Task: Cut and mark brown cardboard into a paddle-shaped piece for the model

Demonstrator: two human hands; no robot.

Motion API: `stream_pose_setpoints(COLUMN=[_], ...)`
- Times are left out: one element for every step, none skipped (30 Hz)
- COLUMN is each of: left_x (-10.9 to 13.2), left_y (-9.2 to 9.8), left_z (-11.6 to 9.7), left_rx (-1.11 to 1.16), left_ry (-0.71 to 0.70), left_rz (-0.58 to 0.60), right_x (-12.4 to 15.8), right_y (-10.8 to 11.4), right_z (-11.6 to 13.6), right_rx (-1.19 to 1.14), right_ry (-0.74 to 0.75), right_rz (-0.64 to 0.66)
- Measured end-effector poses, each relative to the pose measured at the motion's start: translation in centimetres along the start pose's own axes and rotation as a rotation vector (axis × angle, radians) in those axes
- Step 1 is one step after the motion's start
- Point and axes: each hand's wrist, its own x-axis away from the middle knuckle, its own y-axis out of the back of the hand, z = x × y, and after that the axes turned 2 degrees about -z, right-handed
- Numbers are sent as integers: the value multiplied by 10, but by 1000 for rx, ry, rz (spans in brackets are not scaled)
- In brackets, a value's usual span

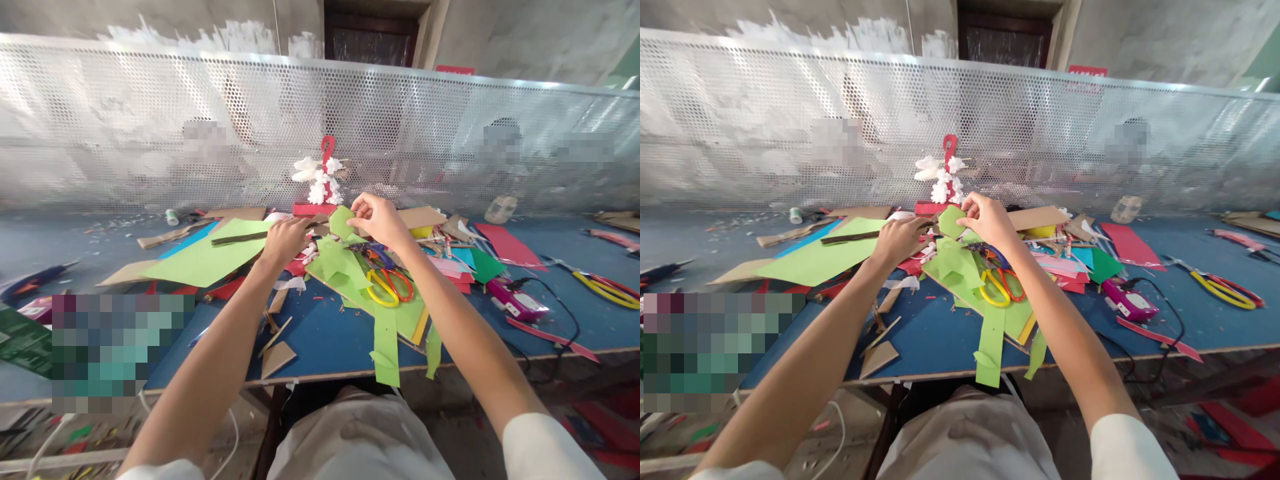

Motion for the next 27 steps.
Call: stream_pose_setpoints(left_x=[0, 0, 0, 0, 0, 0, -1, -1, -1, -1, -1, -1, -1, -1, -1, -1, -1, -1, -1, -1, -1, -1, -2, -2, -2, -2, -3], left_y=[0, -1, -1, -1, -2, -2, -2, -2, -2, -1, 0, 0, 1, 1, 2, 2, 2, 3, 2, 2, 2, 1, 1, 0, -1, -2, -3], left_z=[0, 0, 1, 1, 2, 2, 2, 3, 2, 2, 2, 1, 1, 1, 1, 1, 1, 2, 3, 4, 4, 5, 6, 6, 7, 8, 8], left_rx=[2, 2, 2, 3, 7, 11, 13, 13, 8, 1, -8, -15, -19, -20, -15, -7, 5, 20, 34, 47, 55, 59, 61, 62, 63, 64, 66], left_ry=[0, 1, 2, 2, -1, -5, -12, -20, -31, -44, -56, -63, -69, -72, -76, -82, -91, -102, -114, -125, -135, -144, -154, -161, -163, -164, -163], left_rz=[2, 5, 8, 9, 8, 6, 3, 1, 0, 2, 5, 8, 12, 15, 16, 14, 10, 4, -3, -12, -22, -31, -40, -49, -59, -67, -74], right_x=[0, -1, -1, -2, -3, -4, -4, -5, -5, -6, -6, -6, -6, -5, -5, -5, -5, -5, -5, -5, -5, -5, -4, -4, -4, -4, -4], right_y=[-1, -1, -1, -2, -2, -2, -1, -1, -1, -1, 0, 0, 0, 0, 0, 0, 0, 1, 1, 2, 3, 3, 4, 4, 5, 5, 4], right_z=[-1, -3, -4, -6, -7, -8, -9, -9, -10, -9, -9, -9, -9, -10, -10, -10, -10, -10, -10, -9, -8, -7, -6, -5, -5, -4, -4], right_rx=[2, 6, 10, 18, 33, 53, 75, 96, 112, 122, 125, 123, 120, 118, 117, 119, 123, 129, 136, 143, 151, 159, 167, 173, 175, 173, 167], right_ry=[2, 7, 12, 19, 28, 38, 48, 56, 62, 66, 68, 69, 72, 74, 76, 77, 80, 85, 89, 92, 91, 87, 81, 75, 70, 68, 67], right_rz=[1, 1, 1, -3, -10, -21, -30, -33, -26, -14, 3, 20, 32, 39, 42, 44, 48, 55, 61, 69, 76, 83, 90, 95, 99, 104, 107])
